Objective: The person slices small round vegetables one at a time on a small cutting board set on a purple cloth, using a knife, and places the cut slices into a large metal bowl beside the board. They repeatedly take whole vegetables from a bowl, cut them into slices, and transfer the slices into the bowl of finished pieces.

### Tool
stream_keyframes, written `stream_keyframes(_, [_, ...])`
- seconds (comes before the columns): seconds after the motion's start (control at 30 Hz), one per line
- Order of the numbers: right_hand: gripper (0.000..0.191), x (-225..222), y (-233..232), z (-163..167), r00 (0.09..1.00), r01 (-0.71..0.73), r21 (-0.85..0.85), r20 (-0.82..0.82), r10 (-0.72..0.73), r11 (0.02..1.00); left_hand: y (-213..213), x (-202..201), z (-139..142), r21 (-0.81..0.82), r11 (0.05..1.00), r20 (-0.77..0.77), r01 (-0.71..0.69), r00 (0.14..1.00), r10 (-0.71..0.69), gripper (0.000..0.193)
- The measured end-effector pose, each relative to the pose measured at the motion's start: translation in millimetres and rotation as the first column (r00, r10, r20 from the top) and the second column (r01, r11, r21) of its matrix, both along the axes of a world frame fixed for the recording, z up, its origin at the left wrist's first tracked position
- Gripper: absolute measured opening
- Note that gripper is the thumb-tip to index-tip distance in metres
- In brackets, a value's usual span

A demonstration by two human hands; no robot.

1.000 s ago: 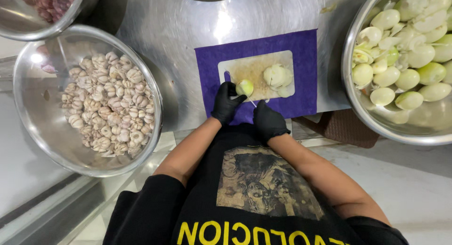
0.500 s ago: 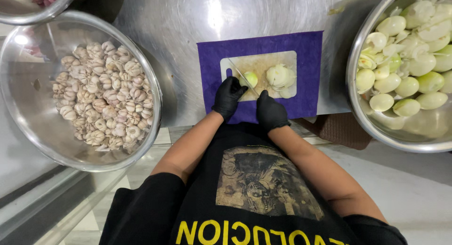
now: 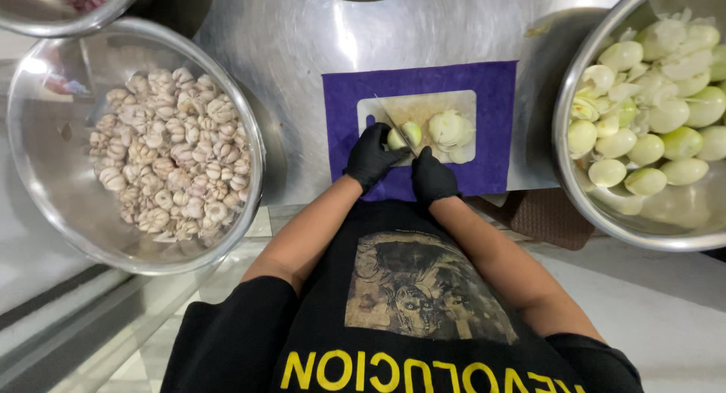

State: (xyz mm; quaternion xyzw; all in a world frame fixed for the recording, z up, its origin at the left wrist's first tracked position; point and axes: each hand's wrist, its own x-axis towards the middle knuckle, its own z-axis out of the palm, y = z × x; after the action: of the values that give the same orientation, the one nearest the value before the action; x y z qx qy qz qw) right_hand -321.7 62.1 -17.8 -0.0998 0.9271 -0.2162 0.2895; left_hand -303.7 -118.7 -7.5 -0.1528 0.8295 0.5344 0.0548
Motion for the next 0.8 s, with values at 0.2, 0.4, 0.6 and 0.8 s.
stream_keyframes(0.2, [0.034, -16, 11, 11, 0.994, -0.084, -0.071, 0.068, 0.089, 0.994, -5, 3, -4, -0.263, 0.957, -0.040, 0.127, 0.989, -0.142, 0.044])
stream_keyframes(0.4, [0.029, -15, 28, 41, 0.966, 0.181, -0.249, 0.229, -0.124, 0.951, -29, 6, 16, -0.715, 0.691, -0.069, 0.107, 0.973, -0.222, 0.060])
stream_keyframes(0.6, [0.021, 8, 57, 35, 0.905, 0.402, -0.524, 0.104, -0.412, 0.751, 8, -31, 24, -0.623, 0.696, -0.193, 0.358, 0.791, -0.580, 0.067])
stream_keyframes(0.8, [0.015, 27, 80, 16, 0.774, 0.632, -0.551, 0.417, -0.476, 0.545, 35, -82, 22, -0.735, 0.527, 0.127, 0.426, 0.850, -0.511, 0.036])
